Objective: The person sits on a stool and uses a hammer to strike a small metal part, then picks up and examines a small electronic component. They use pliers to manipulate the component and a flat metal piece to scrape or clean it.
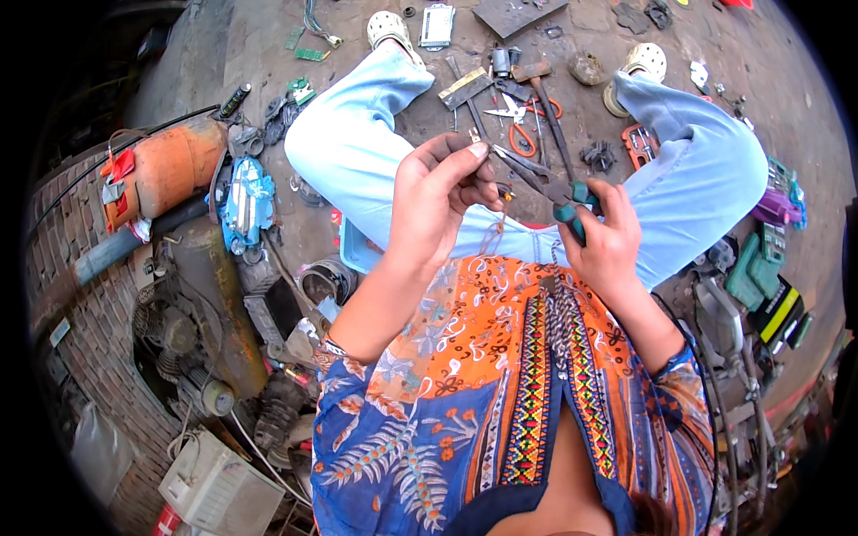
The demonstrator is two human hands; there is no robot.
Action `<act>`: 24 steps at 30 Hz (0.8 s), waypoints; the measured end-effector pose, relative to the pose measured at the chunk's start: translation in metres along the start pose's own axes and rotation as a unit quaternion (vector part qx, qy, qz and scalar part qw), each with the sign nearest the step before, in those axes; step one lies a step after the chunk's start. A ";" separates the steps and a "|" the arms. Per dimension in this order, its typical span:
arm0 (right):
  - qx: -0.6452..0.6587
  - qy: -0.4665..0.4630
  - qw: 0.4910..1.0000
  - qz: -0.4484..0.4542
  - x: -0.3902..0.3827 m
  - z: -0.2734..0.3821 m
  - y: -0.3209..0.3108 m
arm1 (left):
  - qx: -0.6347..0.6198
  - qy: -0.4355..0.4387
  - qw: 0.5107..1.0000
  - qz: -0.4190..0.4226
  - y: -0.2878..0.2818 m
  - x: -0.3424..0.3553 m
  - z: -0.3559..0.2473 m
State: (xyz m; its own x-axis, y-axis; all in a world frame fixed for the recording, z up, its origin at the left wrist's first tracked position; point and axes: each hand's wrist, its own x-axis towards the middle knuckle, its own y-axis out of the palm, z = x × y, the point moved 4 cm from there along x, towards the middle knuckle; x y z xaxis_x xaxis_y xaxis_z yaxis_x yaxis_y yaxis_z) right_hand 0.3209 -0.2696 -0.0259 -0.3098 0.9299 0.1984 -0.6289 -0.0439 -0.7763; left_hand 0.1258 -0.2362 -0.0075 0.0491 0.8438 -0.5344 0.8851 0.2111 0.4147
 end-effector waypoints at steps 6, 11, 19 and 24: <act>0.238 0.025 0.968 0.073 -0.003 0.005 0.009 | 0.017 0.058 0.998 -0.012 0.004 0.004 -0.003; 0.568 0.302 0.716 0.271 -0.011 0.010 0.006 | 0.336 0.342 0.877 -0.030 0.009 0.007 -0.009; 0.746 0.403 0.451 0.279 -0.005 -0.004 -0.012 | 0.604 0.676 0.313 0.285 0.041 -0.010 -0.063; 0.244 0.138 0.943 0.179 0.001 -0.018 -0.021 | 0.249 0.290 0.914 0.137 0.040 -0.003 -0.079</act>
State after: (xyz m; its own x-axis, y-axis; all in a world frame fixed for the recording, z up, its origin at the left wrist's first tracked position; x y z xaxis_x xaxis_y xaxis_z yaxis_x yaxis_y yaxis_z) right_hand 0.3465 -0.2616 -0.0207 -0.4099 0.8799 -0.2405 -0.7931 -0.4740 -0.3826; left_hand 0.1244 -0.1915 0.0693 0.1755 0.9812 0.0804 0.9842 -0.1768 0.0097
